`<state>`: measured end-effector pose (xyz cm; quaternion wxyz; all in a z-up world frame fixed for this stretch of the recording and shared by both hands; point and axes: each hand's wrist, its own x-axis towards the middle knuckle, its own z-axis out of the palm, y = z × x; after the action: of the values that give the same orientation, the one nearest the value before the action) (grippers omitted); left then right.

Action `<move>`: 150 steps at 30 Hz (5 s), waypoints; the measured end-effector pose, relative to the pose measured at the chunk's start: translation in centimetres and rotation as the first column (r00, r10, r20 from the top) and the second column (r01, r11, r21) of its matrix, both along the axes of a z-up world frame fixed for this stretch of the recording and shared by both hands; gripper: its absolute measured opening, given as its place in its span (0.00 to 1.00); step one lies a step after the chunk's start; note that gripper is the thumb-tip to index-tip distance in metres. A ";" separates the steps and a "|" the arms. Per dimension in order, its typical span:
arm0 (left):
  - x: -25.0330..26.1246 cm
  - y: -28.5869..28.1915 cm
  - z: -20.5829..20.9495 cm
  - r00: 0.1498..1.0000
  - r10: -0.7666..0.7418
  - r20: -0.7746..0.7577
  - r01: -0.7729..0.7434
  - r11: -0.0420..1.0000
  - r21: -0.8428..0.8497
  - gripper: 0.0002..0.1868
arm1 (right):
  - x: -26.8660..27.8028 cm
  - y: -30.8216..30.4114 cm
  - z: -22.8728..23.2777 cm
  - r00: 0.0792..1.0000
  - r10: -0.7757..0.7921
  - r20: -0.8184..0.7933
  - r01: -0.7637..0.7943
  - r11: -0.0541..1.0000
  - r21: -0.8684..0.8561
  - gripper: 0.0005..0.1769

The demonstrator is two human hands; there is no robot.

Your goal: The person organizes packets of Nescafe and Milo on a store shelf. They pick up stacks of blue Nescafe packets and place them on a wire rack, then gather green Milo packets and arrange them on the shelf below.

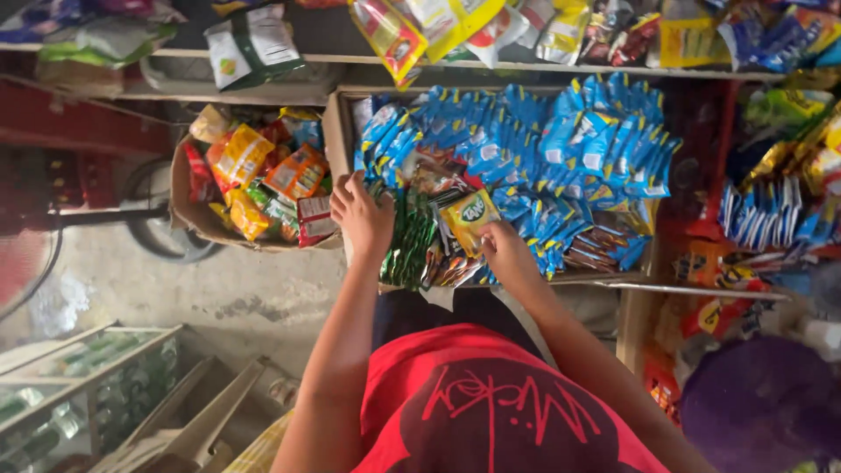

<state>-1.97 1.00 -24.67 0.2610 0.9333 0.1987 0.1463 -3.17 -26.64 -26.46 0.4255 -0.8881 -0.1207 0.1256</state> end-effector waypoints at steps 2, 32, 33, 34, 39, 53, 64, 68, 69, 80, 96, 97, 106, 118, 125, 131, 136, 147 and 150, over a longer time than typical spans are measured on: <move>-0.9 1.7 -2.2 0.993 0.014 -0.116 -0.021 0.998 -0.057 0.33 | 0.4 1.2 0.8 1.000 0.025 -0.008 -0.025 1.000 0.003 0.10; 1.9 1.5 15.9 0.883 -0.033 0.468 0.385 0.620 -0.684 0.14 | 5.2 3.7 12.0 0.989 0.012 -0.147 0.063 0.864 0.499 0.19; 2.1 0.7 18.6 0.828 -0.062 0.557 0.515 0.477 -0.713 0.13 | 5.5 3.9 14.2 0.998 0.037 -0.043 -0.002 0.785 0.619 0.23; 2.1 0.0 19.8 0.821 -0.073 0.566 0.528 0.475 -0.704 0.13 | 5.8 3.8 15.3 0.999 0.026 -0.031 -0.001 0.783 0.623 0.23; 2.3 -3.5 25.8 0.807 -0.288 0.515 0.589 0.443 -0.676 0.08 | 7.2 1.9 15.9 0.971 0.207 0.120 -0.226 0.628 0.745 0.47; 1.2 -2.0 42.3 0.519 -0.139 0.843 0.729 0.587 -0.352 0.12 | 2.7 0.3 4.4 0.667 0.677 -0.311 -0.350 0.653 0.672 0.42; 6.1 -1.0 32.8 0.487 0.203 0.849 0.803 0.277 -0.527 0.04 | 0.5 -9.1 2.1 0.746 0.468 -0.473 -0.170 0.821 0.544 0.41; 5.6 -3.8 25.2 0.834 -0.221 0.506 0.498 0.697 -0.516 0.04 | 1.8 -12.8 6.7 0.788 0.513 -0.340 -0.107 0.658 0.745 0.26; 5.6 -4.4 22.7 0.910 -0.245 0.333 0.407 0.677 -0.614 0.07 | 1.9 -12.7 8.7 0.811 0.519 -0.271 -0.100 0.579 0.809 0.24; -1.3 -5.3 24.5 0.666 -0.537 0.518 0.743 0.411 -0.529 0.25 | 1.8 -5.2 24.3 0.904 0.294 -0.311 0.117 0.530 0.840 0.25; -3.0 -7.4 29.1 0.813 -0.281 0.510 0.555 0.637 -0.535 0.14 | 2.2 -0.8 29.4 0.938 -0.110 0.329 0.091 0.993 0.070 0.12; -3.1 -7.4 29.4 0.815 -0.279 0.507 0.552 0.638 -0.537 0.14 | 2.3 -0.4 30.0 0.939 -0.108 0.326 0.091 0.993 0.069 0.12; -2.2 -8.3 29.7 0.773 -0.273 0.573 0.591 0.639 -0.493 0.13 | 3.4 2.4 26.2 0.981 -0.164 -0.102 0.193 0.799 0.569 0.17; -0.8 -9.0 25.4 0.819 -0.421 0.389 0.567 0.499 -0.655 0.28 | 3.6 3.8 27.6 0.950 -0.253 0.182 0.039 0.677 0.735 0.26; -0.3 -7.4 23.5 0.673 -0.543 0.502 0.738 0.453 -0.500 0.39 | 4.3 2.1 27.7 0.909 -0.353 0.222 0.098 0.697 0.710 0.26; 1.2 -7.2 17.9 0.785 -0.557 0.271 0.597 0.564 -0.570 0.19 | 2.4 0.5 31.3 0.888 -0.373 0.270 -0.053 0.500 0.864 0.25; 3.5 -7.7 16.2 0.911 -0.339 0.236 0.402 0.594 -0.697 0.07 | 0.1 -0.7 31.3 0.873 -0.415 0.257 0.009 0.540 0.842 0.20; 1.1 -8.7 25.9 0.793 -0.301 0.530 0.609 0.415 -0.676 0.10 | -0.8 1.5 30.9 0.853 -0.334 0.400 0.048 0.815 0.578 0.24; -0.2 -8.8 28.9 0.736 -0.389 0.554 0.676 0.421 -0.604 0.16 | -0.6 2.2 32.2 0.861 -0.311 0.403 0.015 0.807 0.590 0.25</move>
<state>-2.15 -7.76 4.20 0.6979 0.6984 -0.1172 0.1071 -3.79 -24.44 5.70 0.6360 -0.7300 -0.1751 -0.1790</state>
